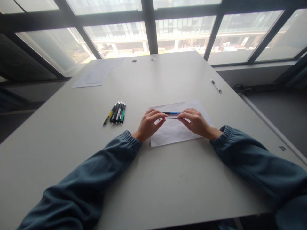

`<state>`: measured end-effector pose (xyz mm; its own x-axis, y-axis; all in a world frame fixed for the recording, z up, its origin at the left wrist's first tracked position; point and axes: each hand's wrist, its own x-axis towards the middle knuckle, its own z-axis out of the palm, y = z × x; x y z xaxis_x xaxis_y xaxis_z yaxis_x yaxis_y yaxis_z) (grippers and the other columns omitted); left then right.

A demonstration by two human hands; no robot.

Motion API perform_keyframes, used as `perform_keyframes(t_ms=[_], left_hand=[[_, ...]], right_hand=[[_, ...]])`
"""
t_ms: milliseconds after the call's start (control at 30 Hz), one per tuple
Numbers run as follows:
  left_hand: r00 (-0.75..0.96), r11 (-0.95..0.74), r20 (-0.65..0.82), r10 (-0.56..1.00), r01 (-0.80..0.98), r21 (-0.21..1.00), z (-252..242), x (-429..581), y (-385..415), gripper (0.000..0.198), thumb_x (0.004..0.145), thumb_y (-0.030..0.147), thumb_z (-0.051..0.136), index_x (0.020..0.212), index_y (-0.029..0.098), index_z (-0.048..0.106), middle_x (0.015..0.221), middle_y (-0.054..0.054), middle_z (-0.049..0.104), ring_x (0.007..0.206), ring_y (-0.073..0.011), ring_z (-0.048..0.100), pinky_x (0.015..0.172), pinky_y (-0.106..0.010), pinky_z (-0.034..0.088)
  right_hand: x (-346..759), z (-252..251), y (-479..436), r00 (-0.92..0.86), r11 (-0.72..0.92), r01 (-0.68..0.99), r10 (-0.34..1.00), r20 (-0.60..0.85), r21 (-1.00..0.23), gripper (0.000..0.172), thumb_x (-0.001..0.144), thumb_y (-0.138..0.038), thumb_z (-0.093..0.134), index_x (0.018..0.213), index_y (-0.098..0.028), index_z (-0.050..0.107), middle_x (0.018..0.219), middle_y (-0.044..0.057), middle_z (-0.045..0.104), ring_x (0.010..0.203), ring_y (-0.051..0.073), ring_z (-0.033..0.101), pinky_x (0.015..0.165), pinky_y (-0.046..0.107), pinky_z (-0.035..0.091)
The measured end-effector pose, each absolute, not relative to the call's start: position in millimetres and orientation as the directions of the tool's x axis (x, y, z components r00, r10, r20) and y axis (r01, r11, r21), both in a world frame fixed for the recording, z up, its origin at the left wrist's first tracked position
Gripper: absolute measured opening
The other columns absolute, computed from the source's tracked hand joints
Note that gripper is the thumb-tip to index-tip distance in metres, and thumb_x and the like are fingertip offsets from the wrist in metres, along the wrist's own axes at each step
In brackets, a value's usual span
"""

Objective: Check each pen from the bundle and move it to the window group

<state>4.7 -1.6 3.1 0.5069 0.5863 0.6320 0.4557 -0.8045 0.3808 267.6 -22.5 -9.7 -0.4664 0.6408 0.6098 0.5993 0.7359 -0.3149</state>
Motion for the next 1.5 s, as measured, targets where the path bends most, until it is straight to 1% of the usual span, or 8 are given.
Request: perform_keyframes(t_ms=[167, 233, 333, 400, 567, 800, 1100, 1500], left_hand=[[0.507, -0.814, 0.64, 0.577, 0.427, 0.395, 3.2, 5.0, -2.0, 0.012, 0.097, 0.029, 0.064, 0.1, 0.023, 0.074, 0.091, -0.005, 0.074, 0.089, -0.0187, 0.063, 0.087, -0.037, 0.054], [0.511, -0.813, 0.636, 0.578, 0.424, 0.399, 3.0, 4.5, -2.6, 0.016, 0.095, 0.034, 0.068, 0.106, 0.023, 0.073, 0.098, -0.006, 0.073, 0.094, -0.0201, 0.064, 0.089, -0.038, 0.053], [0.512, -0.797, 0.615, 0.599, 0.451, 0.401, 2.7, 3.5, -3.5, 0.047, 0.088, 0.044, 0.075, 0.129, 0.024, 0.063, 0.115, -0.009, 0.069, 0.106, -0.0236, 0.063, 0.095, -0.04, 0.052], [0.486, -0.758, 0.592, 0.643, 0.515, 0.401, 2.0, 2.7, -3.3, 0.056, 0.088, 0.046, 0.075, 0.136, 0.022, 0.058, 0.115, -0.009, 0.067, 0.105, -0.0243, 0.062, 0.094, -0.04, 0.051], [0.405, -0.609, 0.498, 0.766, 0.705, 0.364, -3.8, -0.9, 2.6, 0.029, 0.092, 0.044, 0.07, 0.108, 0.02, 0.065, 0.088, -0.004, 0.067, 0.085, -0.0224, 0.06, 0.083, -0.037, 0.049], [0.441, -0.592, 0.43, 0.788, 0.736, 0.329, -11.9, -6.2, 8.2, 0.01, 0.09, 0.031, 0.073, 0.089, 0.022, 0.072, 0.083, -0.003, 0.07, 0.08, -0.0213, 0.062, 0.076, -0.035, 0.047], [0.31, -0.671, 0.62, 0.721, 0.536, 0.512, -4.5, 1.1, 3.3, 0.007, 0.092, 0.027, 0.072, 0.095, 0.021, 0.074, 0.088, -0.002, 0.077, 0.08, -0.0176, 0.068, 0.079, -0.034, 0.055], [0.289, -0.688, 0.646, 0.707, 0.49, 0.534, -1.4, 3.6, -1.4, 0.01, 0.091, 0.031, 0.074, 0.092, 0.021, 0.076, 0.088, -0.003, 0.077, 0.078, -0.0169, 0.068, 0.073, -0.033, 0.056]], right_hand=[[267.3, -10.4, -21.8, -0.492, 0.75, 0.6, 0.62, 0.611, -0.279, 0.017, 0.101, -0.026, 0.055, 0.093, -0.022, 0.07, 0.09, 0.007, 0.073, 0.083, 0.02, 0.065, 0.082, 0.036, 0.046], [267.0, -10.5, -22.0, -0.485, 0.748, 0.601, 0.621, 0.615, -0.281, 0.017, 0.101, -0.025, 0.056, 0.093, -0.021, 0.069, 0.089, 0.007, 0.074, 0.083, 0.02, 0.065, 0.083, 0.036, 0.046], [266.0, -11.1, -22.3, -0.442, 0.73, 0.607, 0.639, 0.63, -0.315, 0.016, 0.1, -0.023, 0.056, 0.092, -0.021, 0.069, 0.088, 0.006, 0.073, 0.081, 0.02, 0.065, 0.083, 0.036, 0.047], [265.2, -11.4, -22.5, -0.386, 0.706, 0.606, 0.664, 0.64, -0.367, 0.015, 0.099, -0.023, 0.056, 0.09, -0.021, 0.069, 0.087, 0.006, 0.073, 0.081, 0.02, 0.065, 0.083, 0.036, 0.047], [264.3, -10.5, -22.7, -0.263, 0.648, 0.606, 0.711, 0.653, -0.461, 0.015, 0.098, -0.023, 0.057, 0.089, -0.022, 0.068, 0.087, 0.006, 0.072, 0.082, 0.022, 0.065, 0.082, 0.037, 0.049], [265.0, -7.5, -23.3, -0.233, 0.626, 0.618, 0.724, 0.65, -0.476, 0.014, 0.096, -0.023, 0.058, 0.087, -0.021, 0.068, 0.082, 0.006, 0.071, 0.079, 0.022, 0.065, 0.08, 0.038, 0.049], [265.7, -9.6, -22.1, -0.247, 0.629, 0.623, 0.723, 0.646, -0.465, 0.014, 0.097, -0.022, 0.057, 0.089, -0.021, 0.068, 0.086, 0.006, 0.071, 0.081, 0.022, 0.066, 0.081, 0.037, 0.049], [266.7, -13.2, -21.6, -0.32, 0.663, 0.617, 0.704, 0.634, -0.425, 0.017, 0.099, -0.024, 0.055, 0.09, -0.023, 0.069, 0.088, 0.006, 0.072, 0.082, 0.022, 0.064, 0.084, 0.038, 0.047]])
